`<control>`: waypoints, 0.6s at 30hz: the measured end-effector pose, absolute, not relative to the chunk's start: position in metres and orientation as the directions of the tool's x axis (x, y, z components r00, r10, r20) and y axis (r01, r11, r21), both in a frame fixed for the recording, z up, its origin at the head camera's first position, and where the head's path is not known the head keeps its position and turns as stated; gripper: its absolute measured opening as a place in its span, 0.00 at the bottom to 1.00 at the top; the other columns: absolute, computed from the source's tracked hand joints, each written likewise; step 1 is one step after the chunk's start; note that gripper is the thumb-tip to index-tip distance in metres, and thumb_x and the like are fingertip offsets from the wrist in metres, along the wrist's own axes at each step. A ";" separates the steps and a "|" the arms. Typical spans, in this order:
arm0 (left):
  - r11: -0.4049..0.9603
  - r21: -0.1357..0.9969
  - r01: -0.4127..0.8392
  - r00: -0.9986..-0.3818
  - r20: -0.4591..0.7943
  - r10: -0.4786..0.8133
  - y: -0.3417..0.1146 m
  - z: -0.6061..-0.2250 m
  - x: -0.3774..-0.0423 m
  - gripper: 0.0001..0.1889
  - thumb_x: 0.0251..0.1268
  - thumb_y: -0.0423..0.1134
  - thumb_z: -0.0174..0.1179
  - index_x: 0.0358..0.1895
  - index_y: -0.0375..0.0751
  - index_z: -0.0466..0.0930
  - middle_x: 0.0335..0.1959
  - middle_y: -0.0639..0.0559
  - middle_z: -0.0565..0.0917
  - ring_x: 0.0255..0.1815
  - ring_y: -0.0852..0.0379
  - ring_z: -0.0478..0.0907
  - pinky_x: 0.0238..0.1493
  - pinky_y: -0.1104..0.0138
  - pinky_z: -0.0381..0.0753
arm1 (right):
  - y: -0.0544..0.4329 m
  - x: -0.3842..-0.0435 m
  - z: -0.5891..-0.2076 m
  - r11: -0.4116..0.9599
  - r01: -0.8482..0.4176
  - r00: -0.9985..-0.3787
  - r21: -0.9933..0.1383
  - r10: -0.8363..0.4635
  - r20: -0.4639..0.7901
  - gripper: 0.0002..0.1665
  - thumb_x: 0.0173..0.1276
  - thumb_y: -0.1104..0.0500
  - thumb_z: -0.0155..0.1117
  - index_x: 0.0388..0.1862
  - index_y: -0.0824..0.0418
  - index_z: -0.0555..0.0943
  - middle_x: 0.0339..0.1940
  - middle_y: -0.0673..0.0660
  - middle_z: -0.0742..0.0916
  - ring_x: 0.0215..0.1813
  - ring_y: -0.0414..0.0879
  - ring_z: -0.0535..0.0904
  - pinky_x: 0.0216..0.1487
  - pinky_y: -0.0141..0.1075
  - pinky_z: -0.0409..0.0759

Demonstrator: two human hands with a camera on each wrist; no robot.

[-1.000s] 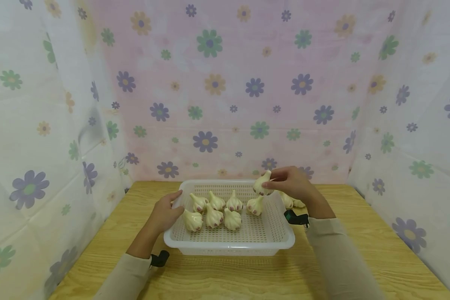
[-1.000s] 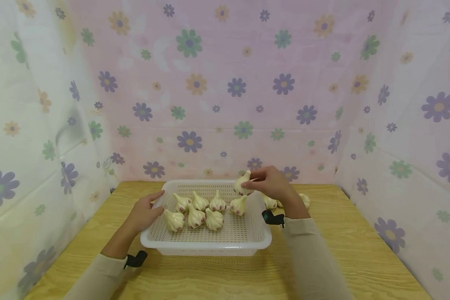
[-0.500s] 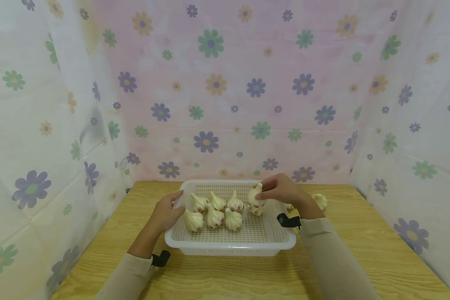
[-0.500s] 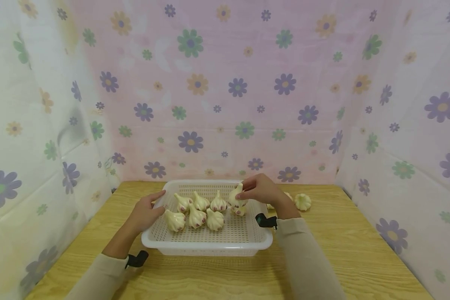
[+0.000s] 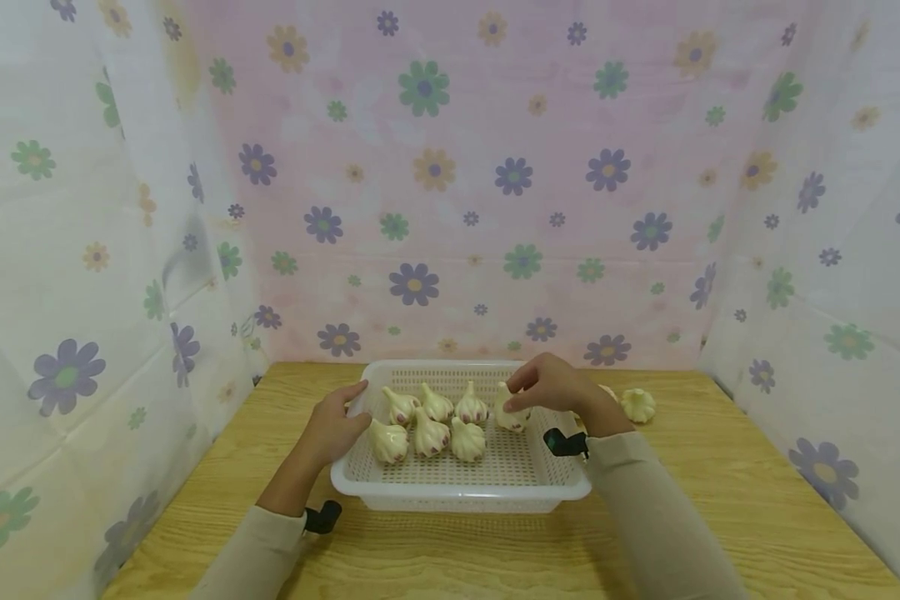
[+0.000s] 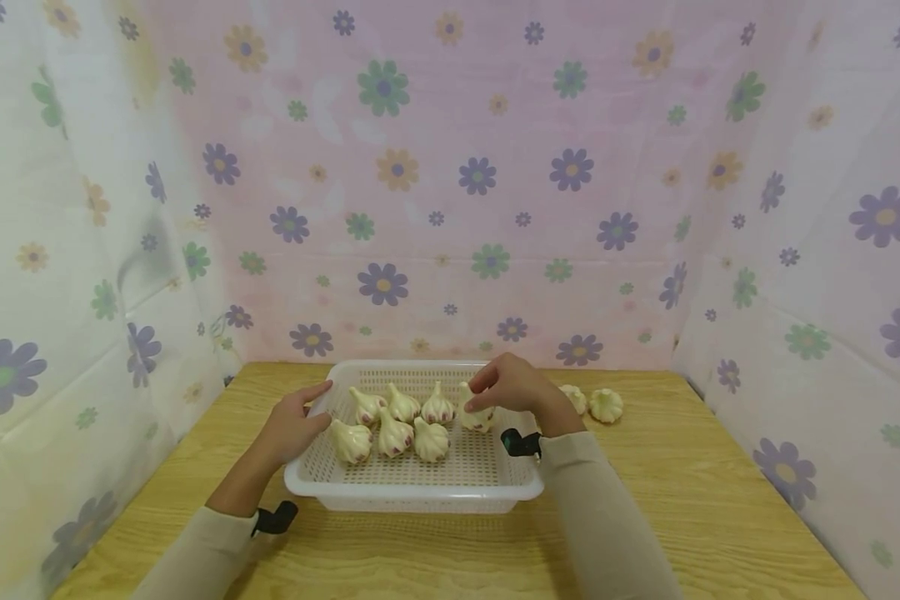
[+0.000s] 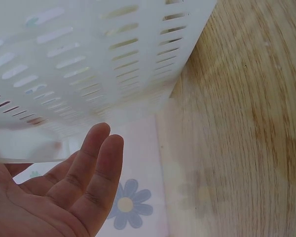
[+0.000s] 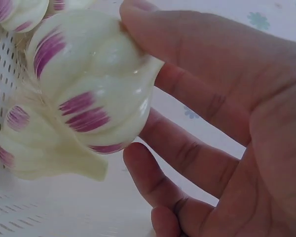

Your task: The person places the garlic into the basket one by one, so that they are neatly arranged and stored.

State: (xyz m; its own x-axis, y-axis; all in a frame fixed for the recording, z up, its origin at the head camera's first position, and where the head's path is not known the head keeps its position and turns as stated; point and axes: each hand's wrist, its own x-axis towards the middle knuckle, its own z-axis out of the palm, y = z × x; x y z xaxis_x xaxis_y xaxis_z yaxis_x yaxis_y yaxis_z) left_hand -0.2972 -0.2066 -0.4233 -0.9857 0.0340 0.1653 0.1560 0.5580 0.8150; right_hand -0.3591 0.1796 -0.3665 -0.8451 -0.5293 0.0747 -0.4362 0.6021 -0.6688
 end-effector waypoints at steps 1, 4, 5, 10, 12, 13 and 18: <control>0.561 0.814 0.155 -0.986 0.165 0.033 -0.206 -0.423 -0.297 0.34 0.69 0.37 0.57 0.79 0.39 0.65 0.72 0.28 0.72 0.45 0.44 0.87 0.35 0.59 0.90 | 0.179 -0.359 -0.367 0.599 -0.441 -0.838 -0.669 -0.541 0.068 0.15 0.63 0.56 0.78 0.24 0.62 0.84 0.24 0.48 0.74 0.23 0.43 0.58 0.28 0.37 0.62; 0.566 0.810 0.153 -0.985 0.168 0.026 -0.206 -0.423 -0.297 0.34 0.68 0.37 0.57 0.79 0.39 0.65 0.72 0.28 0.73 0.44 0.45 0.87 0.35 0.59 0.90 | 0.176 -0.361 -0.367 0.607 -0.458 -0.818 -0.649 -0.573 0.041 0.25 0.64 0.58 0.77 0.18 0.58 0.69 0.21 0.48 0.62 0.22 0.43 0.52 0.26 0.37 0.56; 0.565 0.811 0.154 -0.985 0.168 0.027 -0.206 -0.423 -0.297 0.34 0.68 0.37 0.57 0.79 0.39 0.65 0.72 0.28 0.73 0.44 0.45 0.87 0.35 0.59 0.90 | 0.175 -0.361 -0.367 0.616 -0.460 -0.816 -0.640 -0.578 0.030 0.25 0.63 0.58 0.77 0.18 0.58 0.69 0.20 0.48 0.64 0.22 0.43 0.53 0.26 0.37 0.56; 0.552 0.820 0.153 -0.986 0.165 0.028 -0.207 -0.424 -0.297 0.34 0.69 0.37 0.57 0.79 0.40 0.65 0.71 0.28 0.73 0.42 0.46 0.87 0.34 0.57 0.90 | 0.176 -0.362 -0.367 0.661 -0.458 -0.822 -0.595 -0.569 0.000 0.13 0.59 0.57 0.81 0.43 0.59 0.91 0.46 0.56 0.88 0.32 0.41 0.72 0.34 0.36 0.73; 0.553 0.819 0.154 -0.986 0.167 0.028 -0.207 -0.424 -0.297 0.34 0.69 0.37 0.57 0.79 0.40 0.65 0.71 0.28 0.73 0.42 0.46 0.87 0.33 0.58 0.90 | 0.176 -0.363 -0.367 0.658 -0.456 -0.819 -0.600 -0.574 -0.007 0.20 0.59 0.57 0.81 0.50 0.60 0.90 0.53 0.60 0.89 0.37 0.41 0.78 0.39 0.36 0.79; 0.554 0.818 0.154 -0.986 0.167 0.027 -0.207 -0.424 -0.297 0.34 0.69 0.37 0.57 0.79 0.40 0.65 0.71 0.28 0.73 0.42 0.46 0.87 0.33 0.58 0.90 | 0.176 -0.363 -0.368 0.653 -0.454 -0.816 -0.607 -0.579 -0.013 0.21 0.59 0.57 0.80 0.51 0.61 0.90 0.54 0.61 0.89 0.38 0.41 0.79 0.40 0.37 0.80; 0.552 0.820 0.155 -0.986 0.167 0.028 -0.207 -0.424 -0.298 0.34 0.69 0.37 0.57 0.79 0.40 0.65 0.71 0.28 0.73 0.41 0.46 0.87 0.33 0.57 0.90 | 0.176 -0.361 -0.367 0.647 -0.422 -0.818 -0.635 -0.573 -0.040 0.24 0.58 0.58 0.81 0.53 0.62 0.89 0.57 0.59 0.89 0.48 0.45 0.85 0.49 0.42 0.86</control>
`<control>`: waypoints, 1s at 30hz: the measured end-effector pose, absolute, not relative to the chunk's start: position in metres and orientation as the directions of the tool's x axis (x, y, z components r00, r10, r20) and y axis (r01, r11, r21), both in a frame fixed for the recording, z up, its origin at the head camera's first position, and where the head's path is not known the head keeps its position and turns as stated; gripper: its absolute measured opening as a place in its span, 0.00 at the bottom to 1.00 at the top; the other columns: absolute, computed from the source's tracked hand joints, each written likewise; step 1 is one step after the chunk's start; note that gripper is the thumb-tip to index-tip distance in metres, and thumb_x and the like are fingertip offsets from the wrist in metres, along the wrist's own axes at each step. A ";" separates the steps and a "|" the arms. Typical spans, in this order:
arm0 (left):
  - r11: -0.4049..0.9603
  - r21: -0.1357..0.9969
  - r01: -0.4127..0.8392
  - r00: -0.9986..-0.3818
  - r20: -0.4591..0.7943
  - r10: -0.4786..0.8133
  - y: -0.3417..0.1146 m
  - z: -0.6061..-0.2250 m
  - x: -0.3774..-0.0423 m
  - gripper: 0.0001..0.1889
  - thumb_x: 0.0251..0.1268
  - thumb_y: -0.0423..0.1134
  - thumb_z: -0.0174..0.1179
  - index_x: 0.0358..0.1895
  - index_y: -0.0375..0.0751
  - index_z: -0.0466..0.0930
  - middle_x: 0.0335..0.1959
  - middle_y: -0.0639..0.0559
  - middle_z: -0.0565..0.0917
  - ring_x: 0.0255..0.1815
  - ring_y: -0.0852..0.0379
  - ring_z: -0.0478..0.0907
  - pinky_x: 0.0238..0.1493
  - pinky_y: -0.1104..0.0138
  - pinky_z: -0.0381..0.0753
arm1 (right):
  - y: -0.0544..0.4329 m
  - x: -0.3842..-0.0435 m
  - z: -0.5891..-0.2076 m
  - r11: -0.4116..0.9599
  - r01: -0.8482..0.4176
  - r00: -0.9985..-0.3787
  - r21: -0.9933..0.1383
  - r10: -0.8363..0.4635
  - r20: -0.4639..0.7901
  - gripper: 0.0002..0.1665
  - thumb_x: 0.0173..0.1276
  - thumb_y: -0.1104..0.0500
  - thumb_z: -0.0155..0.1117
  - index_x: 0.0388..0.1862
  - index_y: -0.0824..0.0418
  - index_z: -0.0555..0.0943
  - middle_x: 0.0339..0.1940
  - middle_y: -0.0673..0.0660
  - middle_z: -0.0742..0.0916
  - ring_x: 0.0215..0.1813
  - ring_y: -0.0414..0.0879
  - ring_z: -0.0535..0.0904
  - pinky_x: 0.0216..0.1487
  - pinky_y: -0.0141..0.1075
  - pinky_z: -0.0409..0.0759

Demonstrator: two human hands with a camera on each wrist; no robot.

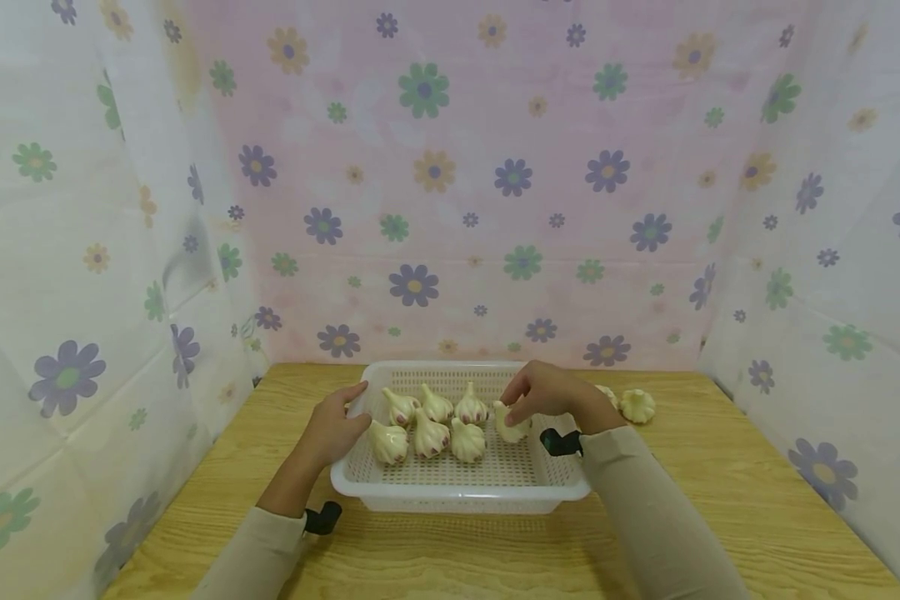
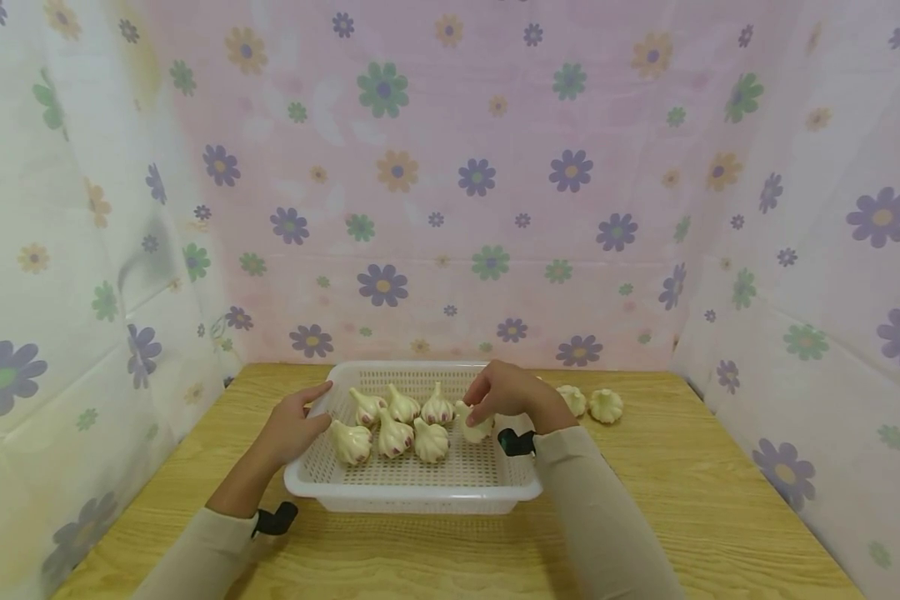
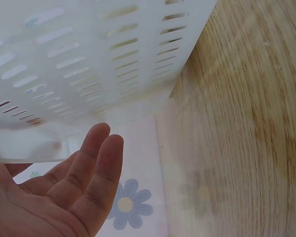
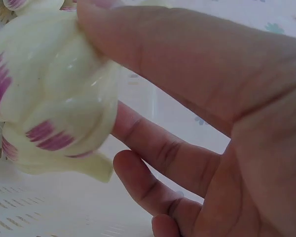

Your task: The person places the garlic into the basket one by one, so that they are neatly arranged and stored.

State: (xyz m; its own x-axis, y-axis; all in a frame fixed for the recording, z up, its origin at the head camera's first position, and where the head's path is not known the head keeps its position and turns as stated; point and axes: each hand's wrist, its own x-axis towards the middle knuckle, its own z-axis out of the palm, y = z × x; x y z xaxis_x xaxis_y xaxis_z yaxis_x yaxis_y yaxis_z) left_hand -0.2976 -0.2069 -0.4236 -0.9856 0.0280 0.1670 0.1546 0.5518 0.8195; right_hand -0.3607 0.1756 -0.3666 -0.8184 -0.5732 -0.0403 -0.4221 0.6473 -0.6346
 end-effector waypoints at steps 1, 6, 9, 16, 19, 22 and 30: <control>0.551 0.820 0.156 -0.985 0.168 0.029 -0.207 -0.423 -0.297 0.34 0.69 0.37 0.57 0.79 0.40 0.65 0.71 0.27 0.73 0.41 0.46 0.87 0.33 0.57 0.90 | 0.175 -0.360 -0.367 0.650 -0.416 -0.821 -0.636 -0.569 -0.045 0.24 0.57 0.58 0.81 0.53 0.62 0.89 0.56 0.59 0.89 0.50 0.46 0.85 0.51 0.43 0.86; 0.560 0.814 0.153 -0.985 0.169 0.024 -0.206 -0.423 -0.296 0.34 0.68 0.37 0.58 0.78 0.40 0.66 0.72 0.28 0.73 0.43 0.45 0.87 0.33 0.59 0.90 | 0.173 -0.360 -0.367 0.660 -0.409 -0.821 -0.630 -0.568 -0.061 0.21 0.56 0.59 0.82 0.49 0.60 0.91 0.56 0.59 0.89 0.55 0.51 0.85 0.55 0.49 0.86; 0.565 0.810 0.157 -0.985 0.172 0.027 -0.206 -0.423 -0.296 0.34 0.67 0.37 0.58 0.78 0.39 0.66 0.71 0.27 0.73 0.43 0.45 0.87 0.33 0.59 0.90 | 0.172 -0.360 -0.367 0.672 -0.407 -0.823 -0.619 -0.563 -0.071 0.19 0.55 0.59 0.83 0.47 0.58 0.92 0.55 0.58 0.89 0.55 0.52 0.85 0.56 0.51 0.86; 0.551 0.820 0.155 -0.986 0.166 0.031 -0.207 -0.423 -0.298 0.34 0.68 0.37 0.57 0.79 0.40 0.65 0.70 0.27 0.74 0.42 0.45 0.87 0.33 0.57 0.90 | 0.172 -0.361 -0.367 0.707 -0.382 -0.837 -0.596 -0.538 -0.101 0.18 0.53 0.59 0.84 0.45 0.57 0.92 0.50 0.54 0.91 0.52 0.50 0.86 0.55 0.51 0.86; 0.549 0.821 0.156 -0.985 0.168 0.030 -0.207 -0.423 -0.298 0.34 0.68 0.37 0.57 0.79 0.39 0.65 0.71 0.27 0.73 0.43 0.46 0.87 0.33 0.57 0.90 | 0.171 -0.361 -0.367 0.715 -0.378 -0.839 -0.588 -0.533 -0.110 0.18 0.53 0.59 0.84 0.44 0.56 0.91 0.50 0.54 0.91 0.51 0.50 0.86 0.55 0.51 0.86; 0.547 0.822 0.159 -0.985 0.168 0.034 -0.207 -0.423 -0.298 0.34 0.68 0.37 0.57 0.79 0.39 0.65 0.70 0.26 0.73 0.41 0.46 0.87 0.33 0.57 0.90 | 0.171 -0.361 -0.367 0.723 -0.381 -0.837 -0.576 -0.534 -0.116 0.18 0.52 0.59 0.84 0.44 0.56 0.92 0.50 0.53 0.90 0.51 0.49 0.85 0.55 0.50 0.86; 0.555 0.817 0.156 -0.985 0.168 0.029 -0.206 -0.423 -0.296 0.34 0.68 0.38 0.57 0.79 0.40 0.66 0.71 0.28 0.73 0.40 0.48 0.87 0.32 0.59 0.90 | 0.168 -0.359 -0.365 0.750 -0.366 -0.848 -0.551 -0.513 -0.135 0.18 0.51 0.59 0.85 0.43 0.54 0.92 0.48 0.51 0.90 0.50 0.47 0.85 0.55 0.50 0.85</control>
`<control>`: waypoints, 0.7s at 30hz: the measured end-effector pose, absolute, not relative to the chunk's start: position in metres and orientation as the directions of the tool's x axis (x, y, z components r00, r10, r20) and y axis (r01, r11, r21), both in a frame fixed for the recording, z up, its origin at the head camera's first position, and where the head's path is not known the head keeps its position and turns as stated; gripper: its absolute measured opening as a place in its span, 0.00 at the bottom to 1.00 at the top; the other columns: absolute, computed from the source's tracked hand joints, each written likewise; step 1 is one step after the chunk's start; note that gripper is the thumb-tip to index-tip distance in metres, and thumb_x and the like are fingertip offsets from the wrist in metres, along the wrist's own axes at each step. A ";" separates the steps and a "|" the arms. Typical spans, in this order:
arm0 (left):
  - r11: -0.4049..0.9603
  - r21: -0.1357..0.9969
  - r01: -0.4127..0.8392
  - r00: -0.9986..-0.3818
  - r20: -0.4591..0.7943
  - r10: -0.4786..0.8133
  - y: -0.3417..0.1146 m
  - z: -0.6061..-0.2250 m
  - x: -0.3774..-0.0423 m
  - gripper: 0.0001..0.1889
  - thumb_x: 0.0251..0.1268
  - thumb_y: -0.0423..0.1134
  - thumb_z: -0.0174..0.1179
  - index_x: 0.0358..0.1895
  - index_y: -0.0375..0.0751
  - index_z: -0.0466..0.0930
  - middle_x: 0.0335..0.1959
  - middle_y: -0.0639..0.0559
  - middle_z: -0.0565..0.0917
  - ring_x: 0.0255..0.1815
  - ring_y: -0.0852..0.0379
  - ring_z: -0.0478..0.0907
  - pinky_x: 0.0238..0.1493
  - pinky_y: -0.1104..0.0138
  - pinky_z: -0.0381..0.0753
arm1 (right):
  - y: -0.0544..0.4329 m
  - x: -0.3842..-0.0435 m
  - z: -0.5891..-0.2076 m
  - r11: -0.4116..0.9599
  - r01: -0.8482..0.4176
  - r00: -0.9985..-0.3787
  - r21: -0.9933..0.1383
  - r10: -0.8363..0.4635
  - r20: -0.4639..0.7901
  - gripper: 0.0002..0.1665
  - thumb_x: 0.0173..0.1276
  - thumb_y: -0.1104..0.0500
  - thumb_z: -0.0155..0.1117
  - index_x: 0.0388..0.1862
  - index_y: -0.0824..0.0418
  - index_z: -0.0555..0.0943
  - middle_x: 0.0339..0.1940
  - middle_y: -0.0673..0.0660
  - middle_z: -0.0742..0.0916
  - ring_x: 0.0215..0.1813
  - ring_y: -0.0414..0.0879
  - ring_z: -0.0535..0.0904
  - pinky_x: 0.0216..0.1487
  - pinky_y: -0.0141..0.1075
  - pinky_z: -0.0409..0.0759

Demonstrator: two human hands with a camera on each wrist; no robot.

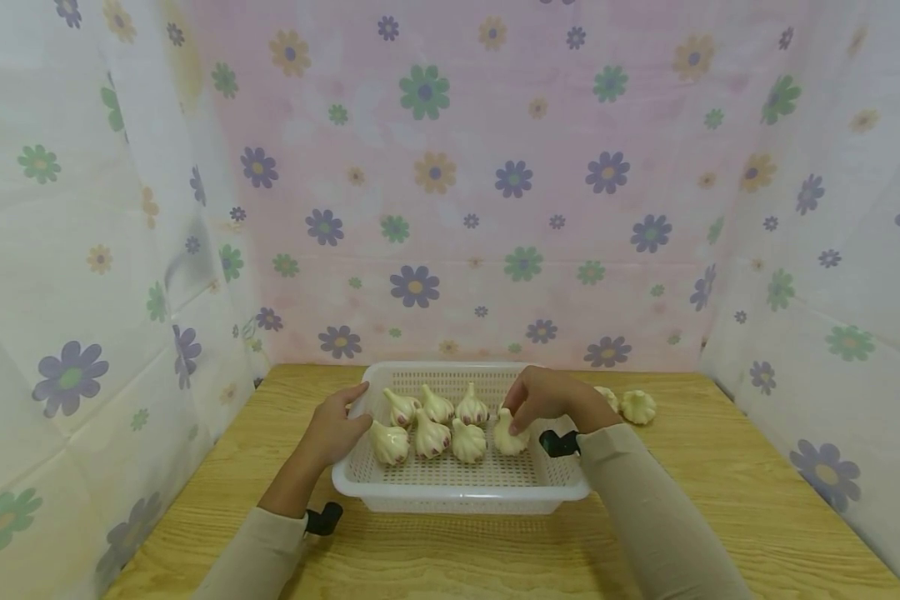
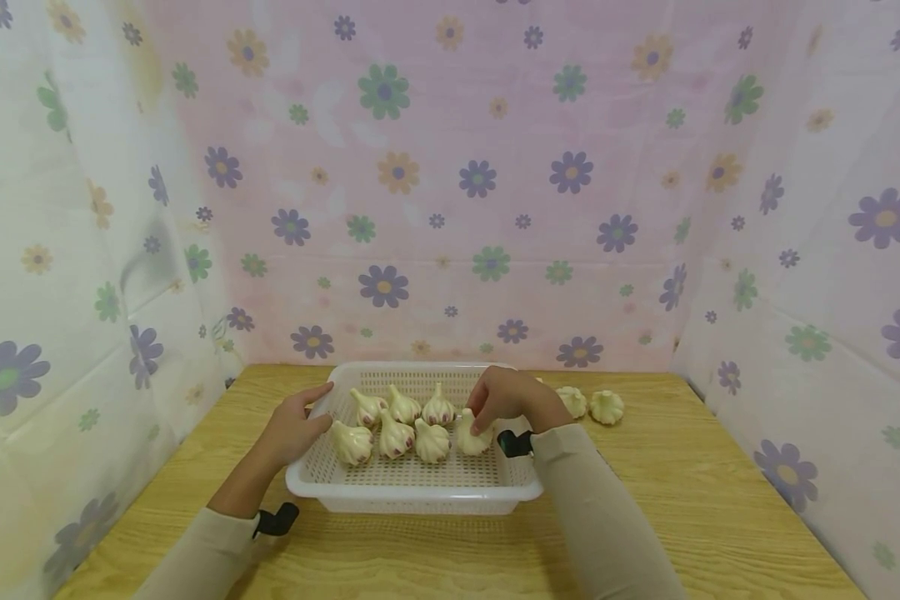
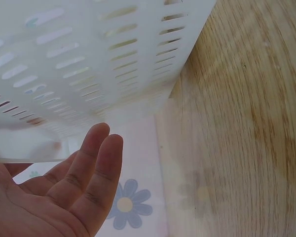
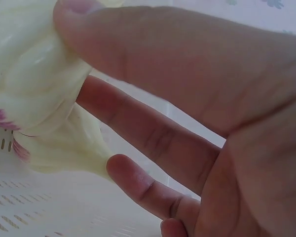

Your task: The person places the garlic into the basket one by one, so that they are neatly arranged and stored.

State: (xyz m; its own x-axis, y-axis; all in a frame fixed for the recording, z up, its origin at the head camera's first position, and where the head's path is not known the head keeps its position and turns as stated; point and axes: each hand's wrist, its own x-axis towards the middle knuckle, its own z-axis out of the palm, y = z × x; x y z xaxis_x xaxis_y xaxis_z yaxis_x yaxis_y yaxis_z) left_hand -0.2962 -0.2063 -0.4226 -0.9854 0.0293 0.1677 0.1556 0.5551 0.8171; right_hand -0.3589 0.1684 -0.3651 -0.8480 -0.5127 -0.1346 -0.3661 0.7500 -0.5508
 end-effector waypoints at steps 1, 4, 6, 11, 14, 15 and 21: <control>0.559 0.814 0.159 -0.985 0.171 0.032 -0.206 -0.423 -0.296 0.34 0.68 0.38 0.57 0.79 0.39 0.66 0.71 0.28 0.73 0.40 0.48 0.87 0.32 0.59 0.90 | 0.168 -0.359 -0.365 0.753 -0.365 -0.849 -0.547 -0.510 -0.136 0.18 0.51 0.58 0.85 0.43 0.54 0.92 0.47 0.50 0.90 0.49 0.47 0.84 0.55 0.50 0.85; 0.569 0.807 0.159 -0.984 0.175 0.027 -0.206 -0.423 -0.296 0.34 0.68 0.38 0.57 0.78 0.40 0.66 0.71 0.28 0.73 0.40 0.48 0.87 0.32 0.61 0.89 | 0.167 -0.358 -0.365 0.754 -0.367 -0.848 -0.545 -0.512 -0.137 0.15 0.52 0.59 0.84 0.40 0.53 0.92 0.45 0.49 0.91 0.46 0.46 0.84 0.52 0.48 0.86; 0.571 0.805 0.163 -0.983 0.179 0.028 -0.206 -0.423 -0.296 0.34 0.68 0.38 0.57 0.78 0.39 0.66 0.71 0.28 0.74 0.39 0.48 0.87 0.32 0.61 0.89 | 0.166 -0.358 -0.365 0.751 -0.372 -0.846 -0.545 -0.515 -0.134 0.13 0.52 0.60 0.84 0.38 0.53 0.92 0.43 0.49 0.91 0.43 0.45 0.84 0.50 0.46 0.86; 0.572 0.803 0.167 -0.982 0.185 0.027 -0.207 -0.422 -0.296 0.34 0.68 0.37 0.57 0.78 0.39 0.66 0.70 0.28 0.74 0.38 0.48 0.87 0.31 0.61 0.89 | 0.166 -0.359 -0.366 0.745 -0.385 -0.840 -0.545 -0.527 -0.128 0.11 0.53 0.60 0.83 0.36 0.53 0.92 0.40 0.48 0.91 0.40 0.44 0.83 0.45 0.43 0.85; 0.573 0.802 0.168 -0.982 0.186 0.028 -0.207 -0.422 -0.296 0.34 0.68 0.37 0.58 0.78 0.39 0.67 0.70 0.27 0.74 0.38 0.48 0.87 0.31 0.61 0.89 | 0.166 -0.359 -0.366 0.746 -0.379 -0.842 -0.547 -0.524 -0.131 0.12 0.53 0.60 0.83 0.38 0.52 0.92 0.42 0.49 0.91 0.42 0.44 0.84 0.48 0.45 0.86; 0.575 0.801 0.166 -0.982 0.186 0.026 -0.207 -0.423 -0.296 0.34 0.68 0.37 0.58 0.78 0.39 0.67 0.70 0.28 0.74 0.39 0.47 0.87 0.31 0.61 0.89 | 0.166 -0.359 -0.366 0.745 -0.378 -0.842 -0.549 -0.523 -0.131 0.13 0.53 0.60 0.83 0.38 0.52 0.92 0.43 0.49 0.91 0.43 0.44 0.85 0.49 0.47 0.86; 0.561 0.813 0.159 -0.985 0.172 0.030 -0.206 -0.422 -0.296 0.34 0.68 0.38 0.58 0.78 0.40 0.66 0.69 0.27 0.75 0.38 0.48 0.87 0.31 0.58 0.90 | 0.167 -0.360 -0.366 0.719 -0.401 -0.827 -0.568 -0.550 -0.112 0.13 0.58 0.57 0.81 0.42 0.54 0.93 0.47 0.51 0.91 0.47 0.46 0.86 0.53 0.50 0.87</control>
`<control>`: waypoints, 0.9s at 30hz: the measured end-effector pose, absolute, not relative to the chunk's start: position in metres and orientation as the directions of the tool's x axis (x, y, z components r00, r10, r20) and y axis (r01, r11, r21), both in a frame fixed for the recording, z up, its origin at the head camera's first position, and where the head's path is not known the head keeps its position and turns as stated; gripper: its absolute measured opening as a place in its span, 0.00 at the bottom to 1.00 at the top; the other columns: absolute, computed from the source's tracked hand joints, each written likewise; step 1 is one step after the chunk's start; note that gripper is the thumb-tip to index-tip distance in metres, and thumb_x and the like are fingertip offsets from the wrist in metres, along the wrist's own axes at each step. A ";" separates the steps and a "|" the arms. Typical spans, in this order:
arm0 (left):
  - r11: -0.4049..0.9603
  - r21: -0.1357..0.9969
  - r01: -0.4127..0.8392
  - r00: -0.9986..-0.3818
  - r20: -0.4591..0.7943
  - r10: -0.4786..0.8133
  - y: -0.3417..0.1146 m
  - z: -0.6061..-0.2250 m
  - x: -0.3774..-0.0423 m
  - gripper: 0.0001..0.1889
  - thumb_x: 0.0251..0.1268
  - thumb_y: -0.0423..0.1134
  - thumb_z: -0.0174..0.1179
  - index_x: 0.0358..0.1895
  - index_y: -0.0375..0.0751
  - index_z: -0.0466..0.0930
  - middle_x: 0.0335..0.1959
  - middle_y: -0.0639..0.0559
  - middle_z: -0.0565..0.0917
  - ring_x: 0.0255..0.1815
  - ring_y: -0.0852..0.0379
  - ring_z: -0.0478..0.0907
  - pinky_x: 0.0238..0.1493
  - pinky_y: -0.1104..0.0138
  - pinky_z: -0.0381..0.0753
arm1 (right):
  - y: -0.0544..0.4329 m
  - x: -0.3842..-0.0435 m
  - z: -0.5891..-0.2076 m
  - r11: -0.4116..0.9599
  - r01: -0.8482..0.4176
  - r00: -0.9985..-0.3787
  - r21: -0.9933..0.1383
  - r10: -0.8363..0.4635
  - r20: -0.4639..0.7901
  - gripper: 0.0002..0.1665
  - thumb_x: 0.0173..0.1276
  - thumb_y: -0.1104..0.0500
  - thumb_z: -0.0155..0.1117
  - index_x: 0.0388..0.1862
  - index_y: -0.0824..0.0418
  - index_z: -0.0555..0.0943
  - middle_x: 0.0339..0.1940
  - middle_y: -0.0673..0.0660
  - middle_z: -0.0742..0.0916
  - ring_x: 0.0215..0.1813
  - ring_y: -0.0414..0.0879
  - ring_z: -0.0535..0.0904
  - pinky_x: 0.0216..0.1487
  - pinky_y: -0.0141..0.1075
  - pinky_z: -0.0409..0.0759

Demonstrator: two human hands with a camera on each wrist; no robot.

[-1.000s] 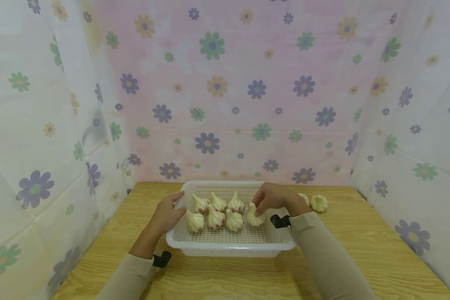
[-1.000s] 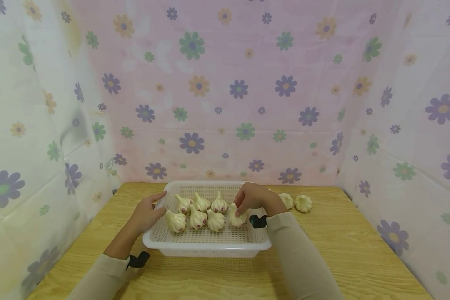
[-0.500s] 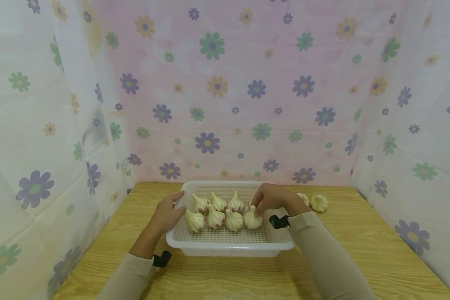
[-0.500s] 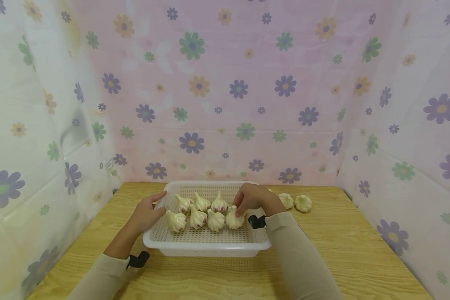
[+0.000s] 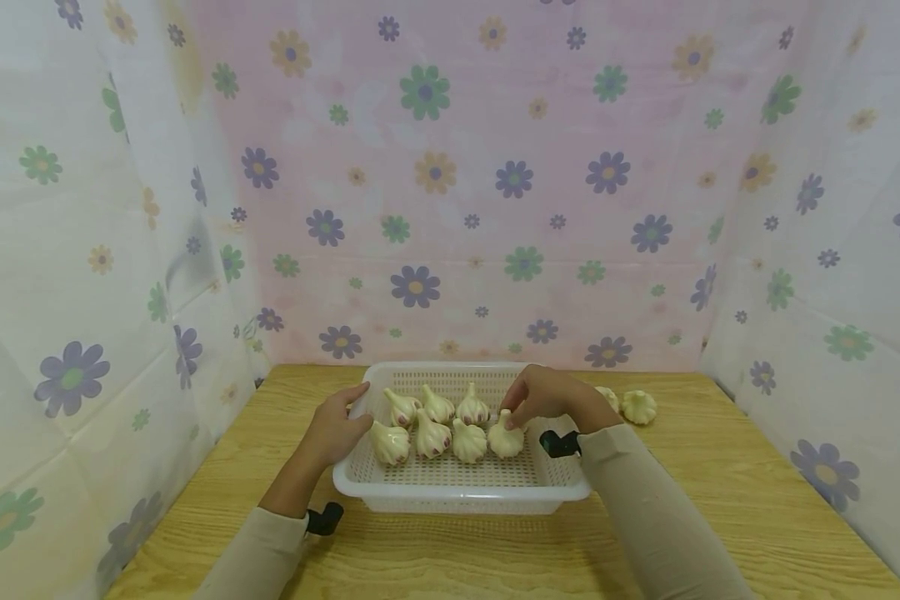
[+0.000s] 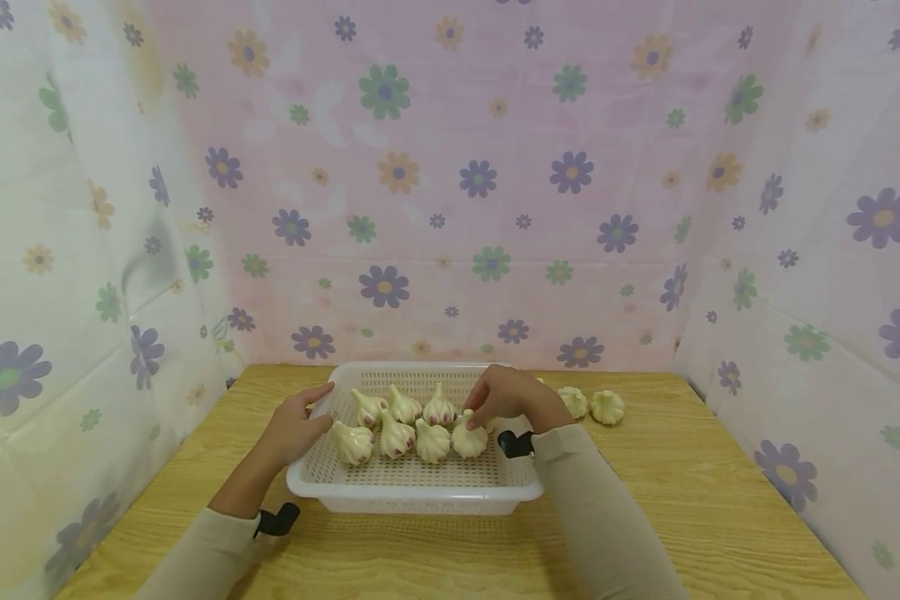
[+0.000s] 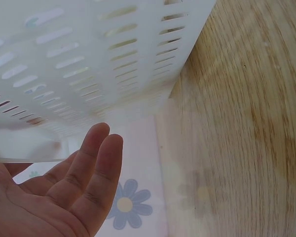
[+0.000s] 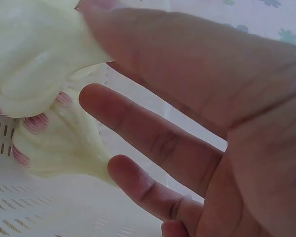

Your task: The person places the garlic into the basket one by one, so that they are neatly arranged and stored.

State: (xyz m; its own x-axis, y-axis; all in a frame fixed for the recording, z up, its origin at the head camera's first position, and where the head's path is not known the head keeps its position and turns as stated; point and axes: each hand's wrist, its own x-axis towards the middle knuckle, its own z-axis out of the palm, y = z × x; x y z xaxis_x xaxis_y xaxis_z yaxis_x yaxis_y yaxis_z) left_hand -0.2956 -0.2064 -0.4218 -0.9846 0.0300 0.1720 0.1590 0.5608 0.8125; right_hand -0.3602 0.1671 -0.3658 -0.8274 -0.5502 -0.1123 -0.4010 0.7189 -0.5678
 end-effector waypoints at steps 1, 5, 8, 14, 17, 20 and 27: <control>0.556 0.816 0.159 -0.985 0.170 0.033 -0.206 -0.421 -0.295 0.34 0.68 0.38 0.58 0.79 0.40 0.66 0.69 0.27 0.75 0.37 0.48 0.87 0.31 0.57 0.90 | 0.167 -0.360 -0.366 0.715 -0.409 -0.823 -0.566 -0.557 -0.108 0.13 0.59 0.56 0.81 0.43 0.55 0.93 0.47 0.52 0.91 0.48 0.46 0.86 0.54 0.50 0.87; 0.549 0.821 0.157 -0.985 0.168 0.030 -0.206 -0.421 -0.295 0.34 0.68 0.38 0.58 0.78 0.40 0.66 0.69 0.27 0.75 0.39 0.46 0.88 0.31 0.56 0.90 | 0.168 -0.361 -0.366 0.706 -0.442 -0.810 -0.553 -0.580 -0.093 0.15 0.64 0.52 0.78 0.47 0.56 0.92 0.49 0.53 0.91 0.50 0.47 0.87 0.55 0.51 0.87; 0.550 0.820 0.160 -0.984 0.174 0.028 -0.206 -0.422 -0.295 0.34 0.68 0.38 0.58 0.78 0.39 0.67 0.70 0.27 0.74 0.41 0.45 0.88 0.32 0.56 0.90 | 0.170 -0.361 -0.366 0.699 -0.468 -0.799 -0.540 -0.596 -0.079 0.16 0.66 0.50 0.75 0.49 0.56 0.92 0.50 0.52 0.92 0.50 0.46 0.87 0.55 0.50 0.87; 0.551 0.821 0.151 -0.986 0.166 0.023 -0.205 -0.424 -0.296 0.33 0.69 0.37 0.58 0.78 0.41 0.67 0.71 0.29 0.74 0.44 0.45 0.87 0.33 0.59 0.90 | 0.178 -0.361 -0.363 0.671 -0.523 -0.778 -0.525 -0.628 -0.028 0.19 0.69 0.48 0.72 0.53 0.56 0.91 0.50 0.50 0.92 0.51 0.46 0.88 0.56 0.49 0.86; 0.551 0.821 0.151 -0.986 0.165 0.024 -0.205 -0.424 -0.296 0.33 0.69 0.37 0.58 0.79 0.40 0.66 0.71 0.28 0.73 0.44 0.45 0.87 0.33 0.59 0.89 | 0.184 -0.362 -0.362 0.654 -0.536 -0.778 -0.534 -0.628 0.013 0.21 0.69 0.46 0.72 0.55 0.56 0.90 0.51 0.50 0.92 0.52 0.47 0.88 0.56 0.49 0.86; 0.547 0.825 0.145 -0.987 0.159 0.022 -0.204 -0.424 -0.295 0.34 0.69 0.37 0.58 0.79 0.41 0.66 0.71 0.28 0.74 0.44 0.44 0.87 0.33 0.57 0.90 | 0.192 -0.363 -0.362 0.645 -0.525 -0.795 -0.555 -0.605 0.050 0.20 0.69 0.45 0.72 0.55 0.52 0.90 0.53 0.50 0.91 0.54 0.47 0.87 0.56 0.49 0.86; 0.551 0.822 0.145 -0.987 0.161 0.020 -0.204 -0.422 -0.294 0.34 0.69 0.37 0.57 0.79 0.41 0.66 0.69 0.27 0.75 0.41 0.45 0.88 0.33 0.54 0.90 | 0.213 -0.359 -0.357 0.593 -0.488 -0.831 -0.640 -0.540 0.133 0.20 0.72 0.46 0.69 0.56 0.54 0.89 0.58 0.56 0.89 0.59 0.54 0.85 0.61 0.54 0.84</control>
State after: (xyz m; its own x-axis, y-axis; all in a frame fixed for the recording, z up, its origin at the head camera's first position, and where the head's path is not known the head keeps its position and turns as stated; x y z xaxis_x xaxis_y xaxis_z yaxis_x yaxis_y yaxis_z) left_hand -0.2944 -0.2042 -0.4223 -0.9867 0.0197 0.1611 0.1452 0.5510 0.8217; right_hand -0.3592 0.2129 -0.3573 -0.8308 -0.5403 0.1335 -0.4884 0.5927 -0.6405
